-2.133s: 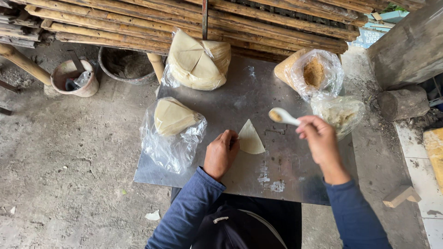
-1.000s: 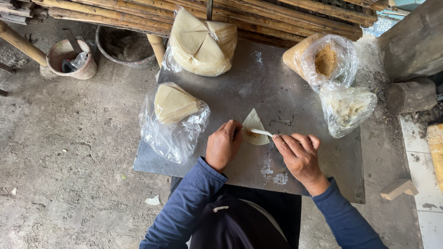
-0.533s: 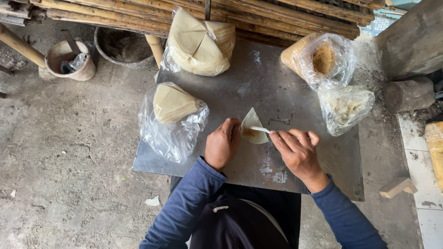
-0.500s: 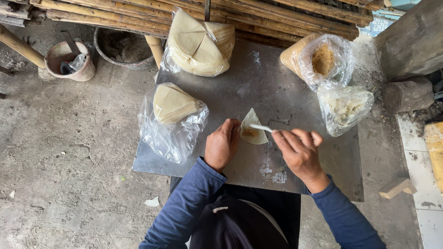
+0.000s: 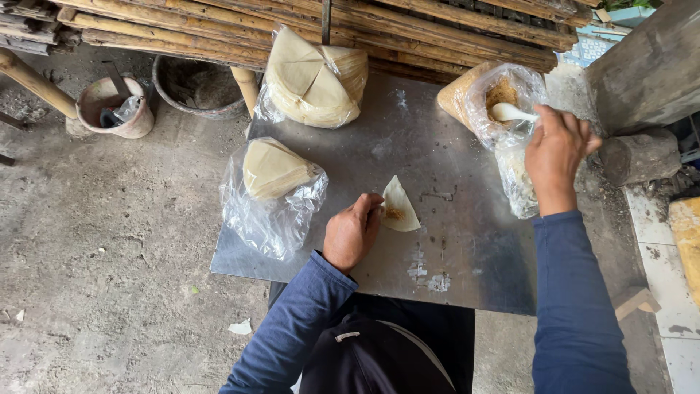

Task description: The person folds triangular wrappers on a metal table, adds a granular filling using a spoon, and seals them into bundles. The person handles multiple wrappers and a plastic bag containing the filling, stacking the finished bundles on the table.

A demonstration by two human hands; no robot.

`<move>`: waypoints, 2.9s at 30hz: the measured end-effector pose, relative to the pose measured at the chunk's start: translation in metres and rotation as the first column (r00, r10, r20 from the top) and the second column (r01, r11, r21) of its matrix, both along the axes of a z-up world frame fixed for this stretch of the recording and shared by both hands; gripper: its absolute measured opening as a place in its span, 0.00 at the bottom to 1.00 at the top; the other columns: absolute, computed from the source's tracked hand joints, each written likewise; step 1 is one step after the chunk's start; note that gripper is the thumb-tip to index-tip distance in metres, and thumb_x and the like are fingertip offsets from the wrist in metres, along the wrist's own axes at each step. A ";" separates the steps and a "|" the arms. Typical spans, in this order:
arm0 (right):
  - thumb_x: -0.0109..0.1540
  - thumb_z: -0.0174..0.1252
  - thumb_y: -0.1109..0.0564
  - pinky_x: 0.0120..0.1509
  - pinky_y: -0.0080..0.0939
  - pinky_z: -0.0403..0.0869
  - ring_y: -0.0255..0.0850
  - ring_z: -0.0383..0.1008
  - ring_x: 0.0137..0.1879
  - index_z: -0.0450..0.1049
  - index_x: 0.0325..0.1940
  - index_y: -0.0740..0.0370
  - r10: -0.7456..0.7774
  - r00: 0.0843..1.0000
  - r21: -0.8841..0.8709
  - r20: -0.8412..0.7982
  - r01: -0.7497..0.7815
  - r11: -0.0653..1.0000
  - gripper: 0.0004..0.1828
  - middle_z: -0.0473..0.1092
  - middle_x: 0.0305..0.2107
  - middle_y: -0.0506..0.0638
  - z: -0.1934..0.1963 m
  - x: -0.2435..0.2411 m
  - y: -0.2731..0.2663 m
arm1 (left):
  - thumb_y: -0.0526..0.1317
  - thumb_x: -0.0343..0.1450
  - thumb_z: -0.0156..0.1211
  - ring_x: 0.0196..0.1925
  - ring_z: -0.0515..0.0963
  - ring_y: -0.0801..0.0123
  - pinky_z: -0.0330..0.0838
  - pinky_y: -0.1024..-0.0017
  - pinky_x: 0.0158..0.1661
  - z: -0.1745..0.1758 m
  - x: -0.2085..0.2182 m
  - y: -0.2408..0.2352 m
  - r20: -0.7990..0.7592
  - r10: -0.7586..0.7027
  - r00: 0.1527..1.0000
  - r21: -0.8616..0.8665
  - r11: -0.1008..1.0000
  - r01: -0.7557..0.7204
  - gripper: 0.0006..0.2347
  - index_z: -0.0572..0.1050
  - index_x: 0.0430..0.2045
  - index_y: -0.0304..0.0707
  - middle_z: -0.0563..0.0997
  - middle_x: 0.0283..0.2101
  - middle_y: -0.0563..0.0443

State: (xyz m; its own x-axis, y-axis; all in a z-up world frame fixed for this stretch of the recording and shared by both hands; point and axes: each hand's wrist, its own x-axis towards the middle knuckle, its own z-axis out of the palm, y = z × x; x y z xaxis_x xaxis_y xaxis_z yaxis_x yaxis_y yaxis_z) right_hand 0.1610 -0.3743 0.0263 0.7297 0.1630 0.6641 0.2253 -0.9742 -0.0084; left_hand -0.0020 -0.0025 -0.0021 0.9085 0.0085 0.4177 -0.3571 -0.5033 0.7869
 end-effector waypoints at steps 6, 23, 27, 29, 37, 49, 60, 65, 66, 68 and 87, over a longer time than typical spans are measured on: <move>0.68 0.62 0.55 0.69 0.50 0.69 0.46 0.70 0.63 0.75 0.61 0.54 0.292 0.924 0.346 -0.245 -0.198 0.917 0.16 0.70 0.55 0.57 0.004 -0.050 0.052 | 0.35 0.71 0.61 0.38 0.85 0.53 0.79 0.64 0.36 -0.002 0.001 0.002 -0.005 -0.050 0.999 0.028 0.998 0.050 0.09 0.74 0.45 0.40 0.85 0.38 0.46; 0.61 0.61 0.59 0.60 0.50 0.71 0.49 0.72 0.51 0.76 0.47 0.64 0.578 0.726 0.136 -0.372 -0.573 0.808 0.12 0.70 0.42 0.53 -0.006 -0.147 0.142 | 0.36 0.71 0.62 0.38 0.84 0.55 0.78 0.63 0.38 0.004 0.000 0.000 -0.041 -0.060 0.997 0.111 0.992 0.064 0.06 0.78 0.40 0.39 0.81 0.42 0.47; 0.61 0.61 0.58 0.58 0.49 0.70 0.48 0.72 0.50 0.76 0.46 0.62 0.543 0.734 0.126 -0.407 -0.544 0.830 0.10 0.70 0.41 0.51 -0.001 -0.148 0.142 | 0.36 0.70 0.62 0.41 0.83 0.56 0.78 0.65 0.41 -0.005 0.002 0.000 0.012 -0.083 0.997 0.143 0.986 0.080 0.05 0.80 0.36 0.38 0.81 0.42 0.49; 0.63 0.60 0.59 0.60 0.48 0.71 0.46 0.72 0.50 0.76 0.46 0.61 0.548 0.735 0.113 -0.400 -0.554 0.825 0.08 0.70 0.42 0.50 -0.004 -0.146 0.143 | 0.35 0.70 0.62 0.41 0.83 0.57 0.79 0.65 0.42 -0.009 0.003 0.000 -0.003 -0.083 0.997 0.157 0.984 0.082 0.05 0.81 0.37 0.38 0.82 0.42 0.50; 0.64 0.58 0.60 0.56 0.48 0.70 0.46 0.73 0.48 0.74 0.49 0.61 0.520 0.766 0.032 -0.378 -0.550 0.834 0.09 0.72 0.40 0.50 -0.006 -0.147 0.147 | 0.35 0.69 0.63 0.43 0.84 0.57 0.78 0.66 0.44 -0.012 0.003 0.000 0.018 -0.070 0.997 0.172 0.983 0.066 0.07 0.82 0.38 0.37 0.82 0.44 0.49; 0.66 0.55 0.66 0.55 0.47 0.76 0.49 0.78 0.49 0.73 0.55 0.61 0.641 0.678 0.423 -0.361 -0.494 0.760 0.13 0.76 0.41 0.52 -0.017 -0.143 0.166 | 0.36 0.70 0.63 0.44 0.83 0.58 0.79 0.66 0.45 -0.016 0.006 -0.001 0.026 -0.081 0.996 0.190 0.979 0.075 0.07 0.82 0.39 0.38 0.82 0.44 0.48; 0.59 0.65 0.60 0.57 0.48 0.71 0.48 0.73 0.51 0.77 0.45 0.57 0.588 0.740 0.318 -0.326 -0.500 0.806 0.10 0.73 0.42 0.49 -0.012 -0.143 0.178 | 0.36 0.70 0.63 0.45 0.83 0.57 0.78 0.65 0.45 -0.015 0.010 0.001 0.050 -0.109 0.993 0.213 0.972 0.096 0.06 0.81 0.38 0.38 0.82 0.43 0.49; 0.60 0.67 0.55 0.62 0.46 0.64 0.39 0.73 0.51 0.79 0.45 0.55 0.621 0.703 0.171 -0.347 -0.603 0.779 0.10 0.74 0.42 0.43 -0.008 -0.135 0.169 | 0.34 0.68 0.60 0.46 0.82 0.57 0.78 0.65 0.45 -0.010 0.013 0.006 0.105 -0.220 0.970 0.354 0.919 0.170 0.10 0.81 0.42 0.37 0.81 0.46 0.49; 0.59 0.67 0.55 0.61 0.46 0.63 0.39 0.73 0.50 0.79 0.44 0.56 0.640 0.685 0.159 -0.349 -0.630 0.761 0.10 0.74 0.42 0.44 -0.006 -0.133 0.167 | 0.34 0.67 0.60 0.46 0.81 0.57 0.78 0.66 0.45 -0.010 0.013 0.007 0.106 -0.247 0.963 0.390 0.901 0.189 0.11 0.81 0.42 0.38 0.81 0.46 0.50; 0.59 0.67 0.55 0.59 0.46 0.62 0.40 0.73 0.49 0.79 0.44 0.56 0.676 0.647 0.134 -0.353 -0.680 0.721 0.10 0.74 0.42 0.45 0.000 -0.130 0.165 | 0.34 0.67 0.60 0.47 0.82 0.57 0.78 0.65 0.46 -0.008 0.018 0.009 0.110 -0.280 0.954 0.419 0.883 0.211 0.11 0.81 0.42 0.38 0.81 0.45 0.50; 0.60 0.64 0.60 0.58 0.47 0.69 0.47 0.75 0.47 0.76 0.47 0.62 0.679 0.684 0.245 -0.265 -0.634 0.734 0.12 0.75 0.38 0.51 -0.012 -0.127 0.166 | 0.37 0.66 0.66 0.37 0.82 0.53 0.78 0.63 0.38 0.013 0.034 0.021 -0.002 -0.441 0.898 0.263 0.866 0.426 0.10 0.80 0.38 0.31 0.78 0.39 0.43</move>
